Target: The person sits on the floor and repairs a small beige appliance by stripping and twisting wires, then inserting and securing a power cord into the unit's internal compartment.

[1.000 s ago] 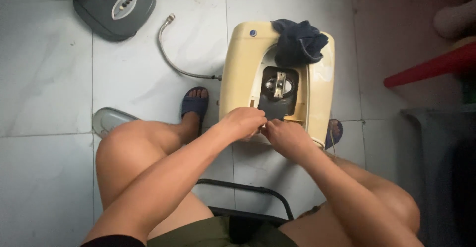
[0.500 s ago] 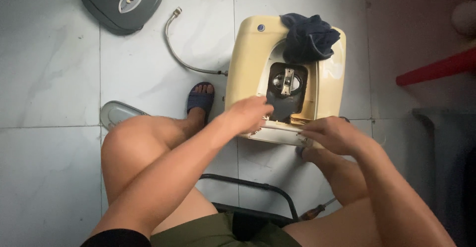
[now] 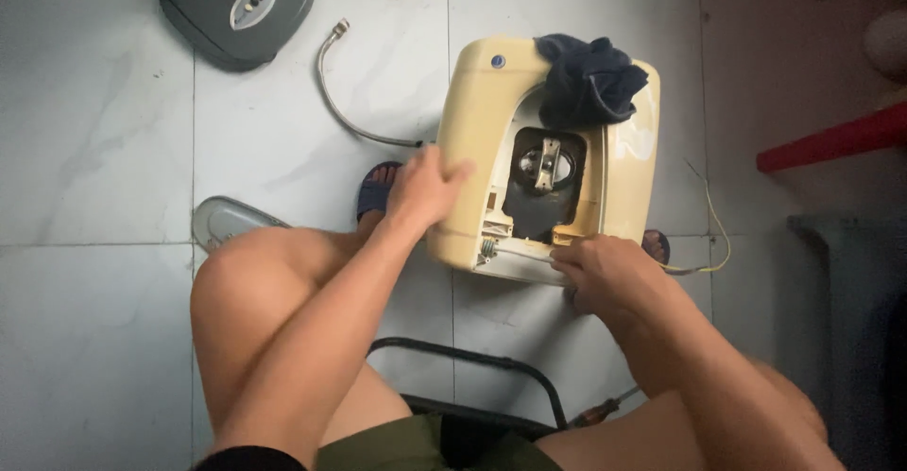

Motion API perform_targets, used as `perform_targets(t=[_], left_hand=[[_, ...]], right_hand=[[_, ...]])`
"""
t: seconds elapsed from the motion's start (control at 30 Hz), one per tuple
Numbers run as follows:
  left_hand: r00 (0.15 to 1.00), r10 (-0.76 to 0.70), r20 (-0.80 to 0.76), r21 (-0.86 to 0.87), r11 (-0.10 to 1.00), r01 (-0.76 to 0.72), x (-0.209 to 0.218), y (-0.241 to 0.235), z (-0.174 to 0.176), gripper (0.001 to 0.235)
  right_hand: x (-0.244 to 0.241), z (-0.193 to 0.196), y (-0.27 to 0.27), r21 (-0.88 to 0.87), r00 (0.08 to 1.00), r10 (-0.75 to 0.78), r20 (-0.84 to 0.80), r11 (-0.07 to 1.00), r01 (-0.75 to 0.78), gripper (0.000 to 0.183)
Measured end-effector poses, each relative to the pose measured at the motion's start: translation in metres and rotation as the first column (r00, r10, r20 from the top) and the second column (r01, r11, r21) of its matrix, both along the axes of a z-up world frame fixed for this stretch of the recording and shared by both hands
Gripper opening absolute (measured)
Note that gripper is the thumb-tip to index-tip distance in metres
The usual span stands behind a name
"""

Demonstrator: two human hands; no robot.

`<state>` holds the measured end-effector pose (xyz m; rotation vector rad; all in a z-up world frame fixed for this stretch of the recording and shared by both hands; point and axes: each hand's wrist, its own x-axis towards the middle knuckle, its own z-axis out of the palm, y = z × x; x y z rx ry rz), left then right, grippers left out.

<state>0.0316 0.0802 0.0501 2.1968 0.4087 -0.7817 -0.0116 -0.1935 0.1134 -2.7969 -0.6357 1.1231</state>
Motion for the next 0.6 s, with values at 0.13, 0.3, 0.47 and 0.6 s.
perform_targets(t=[0.13,0.3,0.47,0.6], left_hand=[[0.954,0.3,-0.031,-0.221,0.928,-0.299,-0.012,-0.012,-0.015,0.106],[0.93,0.363,-0.062,-0.198,0.909,-0.367,-0.019,-0.021,-0.014,0.097],[0.907,0.391,-0.16,-0.284,0.861,-0.421,-0.019,-0.025,-0.026,0.11],[0.925,0.356,-0.132,-0.33,0.865,-0.379,-0.026,-0.019,-0.029,0.127]], right_hand=[[0.007,0.01,0.003,-0.02,0.983,-0.145,-0.111,0.989,0.144,0.029],[0.01,-0.009,-0.006,-0.068,0.964,-0.199,-0.178,0.979,0.19,0.035],[0.023,0.026,0.011,-0.113,0.931,-0.274,-0.243,0.961,0.253,0.035],[0.018,0.002,0.0,-0.154,0.942,-0.254,-0.221,0.963,0.223,0.033]])
